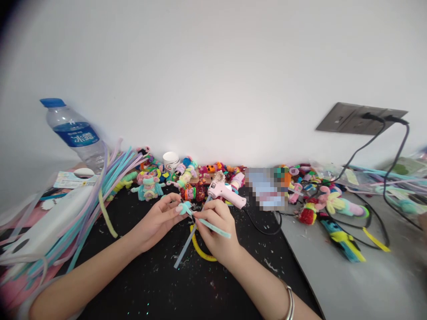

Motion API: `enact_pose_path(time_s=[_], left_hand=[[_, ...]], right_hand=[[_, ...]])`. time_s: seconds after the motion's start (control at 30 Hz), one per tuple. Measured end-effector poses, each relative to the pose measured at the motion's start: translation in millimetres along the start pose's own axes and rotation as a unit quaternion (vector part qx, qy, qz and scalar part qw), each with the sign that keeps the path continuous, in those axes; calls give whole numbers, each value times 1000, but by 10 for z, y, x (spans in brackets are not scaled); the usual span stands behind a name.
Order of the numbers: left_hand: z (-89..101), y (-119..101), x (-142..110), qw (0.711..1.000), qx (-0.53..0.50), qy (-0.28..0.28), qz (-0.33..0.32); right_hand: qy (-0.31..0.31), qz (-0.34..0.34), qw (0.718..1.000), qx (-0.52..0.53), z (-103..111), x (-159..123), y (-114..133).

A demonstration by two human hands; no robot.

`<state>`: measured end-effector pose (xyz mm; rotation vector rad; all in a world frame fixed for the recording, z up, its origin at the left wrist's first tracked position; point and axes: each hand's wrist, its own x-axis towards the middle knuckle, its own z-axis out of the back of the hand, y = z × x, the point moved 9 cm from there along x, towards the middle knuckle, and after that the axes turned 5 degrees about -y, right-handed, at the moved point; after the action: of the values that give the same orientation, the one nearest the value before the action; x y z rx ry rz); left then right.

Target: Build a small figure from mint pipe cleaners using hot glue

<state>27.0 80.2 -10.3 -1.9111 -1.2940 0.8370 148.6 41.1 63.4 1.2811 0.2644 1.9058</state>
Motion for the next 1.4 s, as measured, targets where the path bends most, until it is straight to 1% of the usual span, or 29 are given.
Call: enact_pose_path(time_s=[0.2, 0.4, 0.5, 0.6, 0.73, 0.83, 0.9, 1.0, 1.1, 1.23, 1.3, 1.4], left_hand=[[13, 101, 13, 997, -62, 3, 37], [26, 128, 7, 997, -67, -5, 47], [29, 114, 8, 997, -67, -7, 45], [42, 103, 14, 997, -60, -14, 43], [52, 68, 18, 998, -43, -23, 29], [29, 30, 13, 999, -25, -16, 14], [1, 9, 6, 1000, 2, -5, 7], [-17, -46, -1, 996, 82, 1, -22], [-22, -114, -2, 984, 167, 3, -63], [-71, -173, -22, 968, 223, 29, -110], [-104, -221, -50, 949, 275, 36, -147], [-156, -303, -106, 903, 373, 33, -209]], right_hand=[[33, 40, 998, -46, -89, -41, 60], [56, 103, 984, -135, -186, -76, 165], [87, 112, 980, -141, -231, -96, 203], [113, 103, 980, -123, -246, -110, 198], [83, 90, 987, -104, -156, -85, 155], [62, 69, 990, -103, -93, -44, 103], [59, 51, 991, -105, -69, -15, 68], [62, 33, 992, -106, -54, 12, 21], [63, 24, 991, -112, -44, 15, -25], [56, 17, 992, -108, -29, 6, -64], [57, 16, 993, -103, -30, 3, -69], [61, 14, 993, -97, -38, 2, -66]])
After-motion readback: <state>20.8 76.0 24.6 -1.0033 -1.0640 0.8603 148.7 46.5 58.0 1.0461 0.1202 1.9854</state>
